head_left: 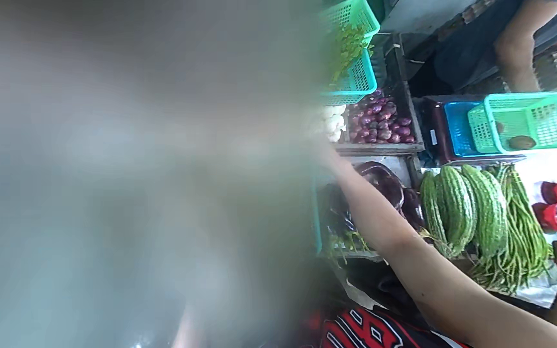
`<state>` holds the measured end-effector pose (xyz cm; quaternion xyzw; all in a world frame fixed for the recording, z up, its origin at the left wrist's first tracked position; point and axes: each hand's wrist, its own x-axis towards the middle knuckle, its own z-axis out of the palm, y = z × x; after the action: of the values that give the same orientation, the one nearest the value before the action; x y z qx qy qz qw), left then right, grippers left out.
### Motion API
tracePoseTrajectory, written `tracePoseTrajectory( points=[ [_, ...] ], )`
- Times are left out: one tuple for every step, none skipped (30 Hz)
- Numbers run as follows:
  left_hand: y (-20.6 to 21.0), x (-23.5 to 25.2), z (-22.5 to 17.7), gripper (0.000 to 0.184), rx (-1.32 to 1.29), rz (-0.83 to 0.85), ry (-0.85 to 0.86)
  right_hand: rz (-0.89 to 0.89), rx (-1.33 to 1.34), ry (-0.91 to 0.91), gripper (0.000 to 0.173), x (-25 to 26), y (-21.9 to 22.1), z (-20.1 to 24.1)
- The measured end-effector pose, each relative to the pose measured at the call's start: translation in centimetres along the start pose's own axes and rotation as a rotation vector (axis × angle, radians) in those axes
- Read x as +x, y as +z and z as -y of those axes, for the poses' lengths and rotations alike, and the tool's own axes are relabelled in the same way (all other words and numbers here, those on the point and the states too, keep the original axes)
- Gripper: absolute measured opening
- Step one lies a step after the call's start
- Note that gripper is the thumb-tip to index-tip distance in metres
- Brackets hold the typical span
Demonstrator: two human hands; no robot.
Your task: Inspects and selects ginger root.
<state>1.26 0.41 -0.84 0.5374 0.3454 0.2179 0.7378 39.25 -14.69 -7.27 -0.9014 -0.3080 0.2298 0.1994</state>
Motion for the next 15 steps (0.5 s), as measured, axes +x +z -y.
tracePoseTrajectory(
  points=[
    [0.5, 0.3, -0.1, 0.024, 0.002, 0.008, 0.000, -0.014, 0.044, 0.037, 0.058, -0.6, 0.4, 0.5],
    [0.9, 0.5, -0.2, 0.024, 0.007, 0.021, 0.002, -0.031, 0.073, 0.075, 0.061, -1.0, 0.9, 1.0],
    [1.4, 0.7, -0.3, 0.023, 0.010, 0.032, 0.005, -0.045, 0.072, 0.117, 0.063, -1.3, 1.3, 1.6],
    [2.0, 0.8, -0.7, 0.022, 0.022, 0.038, 0.006, -0.029, 0.059, 0.169, 0.064, -1.8, 1.1, 2.5],
    [2.6, 0.8, -1.0, 0.022, 0.033, 0.039, 0.002, 0.016, 0.066, 0.228, 0.062, -2.5, 0.1, 3.9],
    [3.1, 0.8, -1.2, 0.022, 0.040, 0.042, -0.004, 0.107, 0.108, 0.299, 0.058, -3.4, -1.6, 5.8],
    [3.4, 0.8, -1.3, 0.022, 0.043, 0.047, -0.013, 0.140, 0.145, 0.323, 0.055, -4.1, -2.7, 6.8],
    [3.6, 0.8, -1.2, 0.022, 0.044, 0.053, -0.019, 0.119, 0.202, 0.311, 0.052, -4.7, -2.8, 6.9],
    [3.7, 0.9, -1.3, 0.022, 0.042, 0.059, -0.026, 0.056, 0.279, 0.271, 0.051, -5.0, -2.0, 6.2],
    [3.8, 1.0, -1.3, 0.022, 0.039, 0.057, -0.032, -0.053, 0.372, 0.198, 0.050, -5.2, -0.5, 4.8],
    [4.0, 1.1, -1.3, 0.022, 0.038, 0.048, -0.033, -0.118, 0.517, 0.140, 0.048, -5.8, 0.8, 3.7],
    [4.2, 1.2, -1.3, 0.022, 0.040, 0.041, -0.032, -0.138, 0.677, 0.092, 0.044, -6.6, 1.8, 2.8],
    [4.2, 1.3, -1.1, 0.023, 0.041, 0.044, -0.031, -0.117, 0.861, 0.023, 0.038, -6.9, 2.7, 1.9],
    [4.1, 1.6, -0.9, 0.023, 0.039, 0.048, -0.031, -0.049, 1.055, -0.033, 0.032, -7.0, 3.2, 1.2],
    [4.1, 1.8, -0.7, 0.024, 0.042, 0.053, -0.030, 0.027, 1.228, -0.074, 0.030, -7.0, 3.7, 0.6]
  ],
)
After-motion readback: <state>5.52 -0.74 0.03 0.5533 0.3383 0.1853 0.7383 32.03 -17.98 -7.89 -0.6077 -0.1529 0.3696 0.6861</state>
